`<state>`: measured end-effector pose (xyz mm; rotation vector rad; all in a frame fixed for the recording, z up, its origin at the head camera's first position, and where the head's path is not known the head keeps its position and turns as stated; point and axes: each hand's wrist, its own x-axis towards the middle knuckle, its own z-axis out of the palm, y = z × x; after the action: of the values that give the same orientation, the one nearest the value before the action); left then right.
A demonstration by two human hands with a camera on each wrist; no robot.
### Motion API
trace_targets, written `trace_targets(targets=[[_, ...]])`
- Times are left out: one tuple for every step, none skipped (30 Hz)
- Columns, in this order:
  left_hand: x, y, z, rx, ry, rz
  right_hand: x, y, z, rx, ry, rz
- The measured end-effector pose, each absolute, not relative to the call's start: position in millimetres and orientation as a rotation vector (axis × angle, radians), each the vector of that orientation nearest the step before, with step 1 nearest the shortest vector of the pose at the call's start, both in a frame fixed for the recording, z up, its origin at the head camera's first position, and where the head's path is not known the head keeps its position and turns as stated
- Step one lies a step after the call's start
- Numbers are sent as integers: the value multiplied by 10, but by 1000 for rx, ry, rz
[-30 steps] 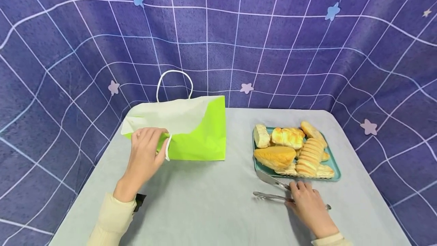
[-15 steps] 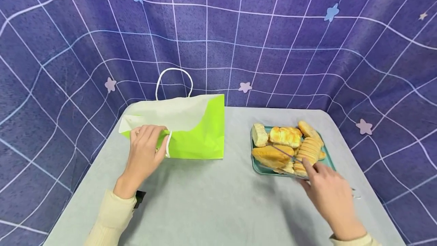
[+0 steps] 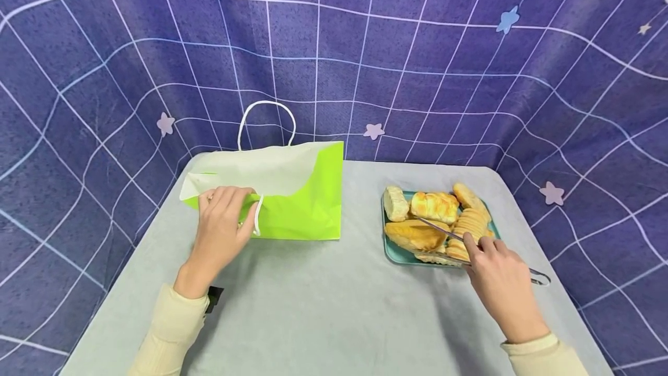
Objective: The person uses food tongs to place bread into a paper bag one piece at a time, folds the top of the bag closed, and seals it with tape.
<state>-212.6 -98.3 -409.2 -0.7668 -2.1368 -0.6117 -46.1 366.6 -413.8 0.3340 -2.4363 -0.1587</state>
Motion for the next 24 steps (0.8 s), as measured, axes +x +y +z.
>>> trace_targets(targets=[[-2126,-981,-4092,-766,-2136,-610,-477,3664,-4141,338,-2439,-161],[-2125,-980,-4093,-764,-2134,-609,-485,3662,-4142,337,-2446,-163],[-2122,-978,-4094,-763,-2132,-608,-491,3661,-4141,337,-2453,-164],[-2121,-977,-4096,-761,-2130,-608,-496,3660,-4141,337,-2462,-167],[-2118,-975,-4097,-759,-2125,-609,-499,3663,-4138,338,-2469,-168],[-2115,-972,-4098,-757,-2120,-612,-502,3666,-4136,340,-2476,-171],[-2110,-972,-4097,-754,-2120,-612,-504,3671,-4133,342,-2483,-173],[-2106,-971,-4097,-753,-2119,-613,-504,3676,-4132,345,-2489,-176],[-2103,-968,-4094,-752,-2118,-613,-503,3682,-4132,349,-2491,-178],[-2099,-966,-4093,-754,-2119,-613,-498,3689,-4132,353,-2492,-177],[-2094,-964,-4093,-757,-2120,-611,-489,3698,-4132,354,-2491,-174],[-2088,-961,-4091,-761,-2121,-610,-478,3706,-4131,351,-2490,-171],[-2081,-959,-4089,-765,-2123,-607,-464,3716,-4129,350,-2487,-165],[-2075,-955,-4089,-771,-2123,-607,-448,3726,-4127,347,-2482,-155],[-2070,-951,-4088,-775,-2122,-607,-431,3736,-4122,339,-2476,-142],[-2064,-949,-4089,-778,-2120,-609,-415,3746,-4116,334,-2467,-130],[-2060,-946,-4090,-779,-2117,-612,-402,3755,-4107,328,-2460,-120],[-2057,-943,-4090,-779,-2115,-614,-388,3761,-4095,321,-2455,-109],[-2055,-940,-4091,-778,-2112,-615,-373,3764,-4083,318,-2450,-101],[-2054,-939,-4093,-777,-2109,-616,-360,3764,-4069,311,-2444,-94],[-2054,-937,-4094,-775,-2106,-617,-345,3762,-4052,301,-2443,-89],[-2055,-936,-4096,-773,-2103,-617,-333,3759,-4032,296,-2435,-87],[-2055,-936,-4097,-771,-2102,-616,-316,3753,-4008,289,-2433,-79],[-2057,-934,-4098,-769,-2101,-615,-300,3745,-3983,281,-2429,-69]])
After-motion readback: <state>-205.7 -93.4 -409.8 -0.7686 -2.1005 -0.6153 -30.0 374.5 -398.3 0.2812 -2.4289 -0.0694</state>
